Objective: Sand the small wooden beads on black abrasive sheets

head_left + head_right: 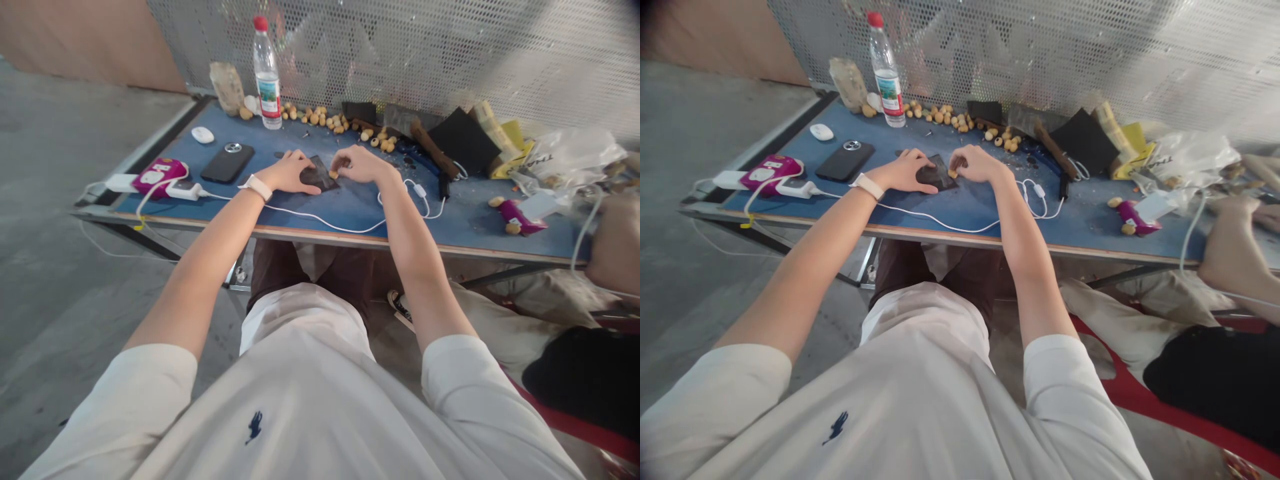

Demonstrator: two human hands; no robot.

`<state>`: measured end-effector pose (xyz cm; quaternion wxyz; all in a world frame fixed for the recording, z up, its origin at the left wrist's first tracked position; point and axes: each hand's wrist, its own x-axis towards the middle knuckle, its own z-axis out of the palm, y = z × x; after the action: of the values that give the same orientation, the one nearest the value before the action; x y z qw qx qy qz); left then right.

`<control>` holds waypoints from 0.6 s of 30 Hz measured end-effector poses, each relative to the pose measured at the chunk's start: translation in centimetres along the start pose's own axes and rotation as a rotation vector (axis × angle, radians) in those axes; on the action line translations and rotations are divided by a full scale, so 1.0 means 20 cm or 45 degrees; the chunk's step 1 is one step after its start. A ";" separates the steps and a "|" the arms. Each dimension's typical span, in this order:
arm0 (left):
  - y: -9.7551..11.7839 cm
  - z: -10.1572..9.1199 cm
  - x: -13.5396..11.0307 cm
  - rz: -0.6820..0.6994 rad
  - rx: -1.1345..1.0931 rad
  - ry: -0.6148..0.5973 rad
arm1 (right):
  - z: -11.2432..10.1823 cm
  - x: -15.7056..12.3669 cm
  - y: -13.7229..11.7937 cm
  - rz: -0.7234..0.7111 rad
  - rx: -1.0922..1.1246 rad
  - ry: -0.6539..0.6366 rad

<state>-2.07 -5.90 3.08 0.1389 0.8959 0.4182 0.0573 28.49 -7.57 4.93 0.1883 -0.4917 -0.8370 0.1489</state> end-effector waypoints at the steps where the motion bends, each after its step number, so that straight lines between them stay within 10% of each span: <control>1: 0.00 0.00 0.00 0.003 -0.002 0.002 | 0.00 0.00 0.01 0.002 -0.006 0.006; 8: -0.04 0.02 0.02 0.042 -0.015 0.036 | 0.10 0.05 0.01 0.008 -0.128 0.053; 18: -0.06 0.04 0.06 0.083 -0.024 0.010 | 0.19 0.07 -0.32 0.249 -0.727 -0.060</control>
<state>-2.01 -4.39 1.90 0.1438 0.9073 0.3889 0.0694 21.33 -9.64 4.58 0.0075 -0.5993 -0.7979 -0.0638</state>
